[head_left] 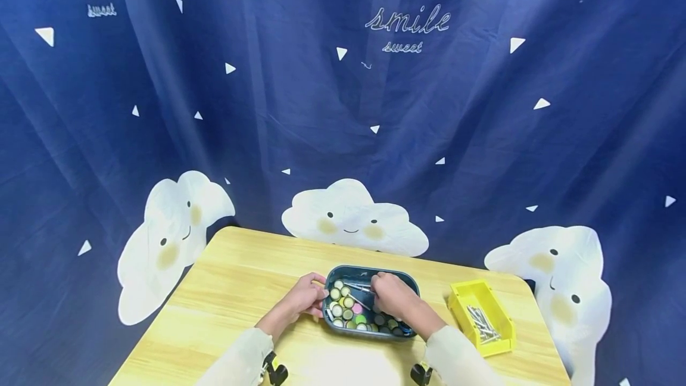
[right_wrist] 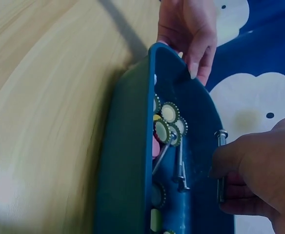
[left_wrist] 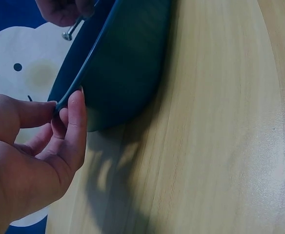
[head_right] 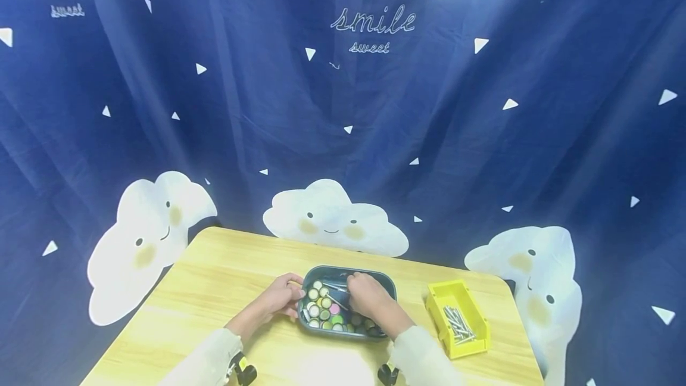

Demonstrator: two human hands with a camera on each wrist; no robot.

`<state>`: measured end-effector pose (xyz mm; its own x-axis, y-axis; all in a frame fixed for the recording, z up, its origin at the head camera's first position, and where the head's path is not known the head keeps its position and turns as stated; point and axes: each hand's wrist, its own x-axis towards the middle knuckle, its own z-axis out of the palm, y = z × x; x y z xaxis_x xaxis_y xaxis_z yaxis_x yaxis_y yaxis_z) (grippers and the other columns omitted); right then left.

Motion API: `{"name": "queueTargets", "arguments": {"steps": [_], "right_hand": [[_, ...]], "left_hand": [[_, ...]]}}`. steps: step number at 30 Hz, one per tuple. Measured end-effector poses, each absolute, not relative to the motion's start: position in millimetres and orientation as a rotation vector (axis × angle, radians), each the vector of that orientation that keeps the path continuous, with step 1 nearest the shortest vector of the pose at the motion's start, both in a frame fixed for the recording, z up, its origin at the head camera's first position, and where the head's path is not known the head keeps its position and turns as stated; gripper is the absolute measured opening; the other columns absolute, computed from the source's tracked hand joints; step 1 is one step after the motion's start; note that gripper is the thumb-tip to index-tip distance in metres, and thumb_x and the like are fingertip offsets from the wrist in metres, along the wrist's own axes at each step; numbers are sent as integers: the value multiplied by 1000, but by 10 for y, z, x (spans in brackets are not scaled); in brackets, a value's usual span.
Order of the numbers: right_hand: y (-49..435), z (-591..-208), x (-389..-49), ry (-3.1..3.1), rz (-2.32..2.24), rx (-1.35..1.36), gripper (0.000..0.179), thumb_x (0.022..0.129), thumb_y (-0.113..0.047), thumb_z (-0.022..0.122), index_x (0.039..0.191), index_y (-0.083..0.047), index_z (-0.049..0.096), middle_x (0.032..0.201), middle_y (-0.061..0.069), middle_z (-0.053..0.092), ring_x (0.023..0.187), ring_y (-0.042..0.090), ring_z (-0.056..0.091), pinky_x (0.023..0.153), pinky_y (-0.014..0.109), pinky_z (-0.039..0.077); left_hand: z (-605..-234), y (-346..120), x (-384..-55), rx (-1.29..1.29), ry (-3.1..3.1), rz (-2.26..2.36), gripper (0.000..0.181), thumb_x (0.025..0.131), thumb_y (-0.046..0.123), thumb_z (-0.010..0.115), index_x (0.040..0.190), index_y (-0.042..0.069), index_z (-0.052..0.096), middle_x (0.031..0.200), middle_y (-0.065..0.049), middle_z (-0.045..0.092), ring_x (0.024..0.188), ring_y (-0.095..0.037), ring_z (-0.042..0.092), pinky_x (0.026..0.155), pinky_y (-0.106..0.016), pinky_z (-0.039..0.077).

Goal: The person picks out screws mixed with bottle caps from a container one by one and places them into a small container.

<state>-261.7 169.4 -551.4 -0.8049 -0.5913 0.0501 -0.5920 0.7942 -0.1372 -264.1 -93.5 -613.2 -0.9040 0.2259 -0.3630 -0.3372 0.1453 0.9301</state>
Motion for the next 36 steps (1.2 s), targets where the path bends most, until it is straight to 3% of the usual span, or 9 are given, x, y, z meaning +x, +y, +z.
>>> {"name": "queueTargets", "arguments": {"steps": [15,28,36], "right_hand": [[2034,-5462,-2491,-2869,216,946,9,83,0,76,89,-5,71,85,5,66,81,21,65,69,31,62],[2335,-5367,-2437,-2765,248,932,14,77,6,76,86,-2,69,81,6,65,73,20,64,61,28,60],[2504,-5354,-2387,-2794,279,790,15,76,5,76,84,-5,69,79,3,63,71,18,62,61,30,59]], "left_hand": [[-6157,-952,-2655,-117,1984,1822,43,94,1,64,134,-6,50,98,-19,63,63,-15,60,53,-31,66],[-6134,-942,-2664,-66,2036,1828,44,92,-2,66,133,-10,50,98,-17,62,65,-16,61,54,-33,67],[-6126,-937,-2661,-60,2037,1819,44,94,-2,65,133,-11,49,98,-16,60,65,-16,60,53,-31,67]]}}
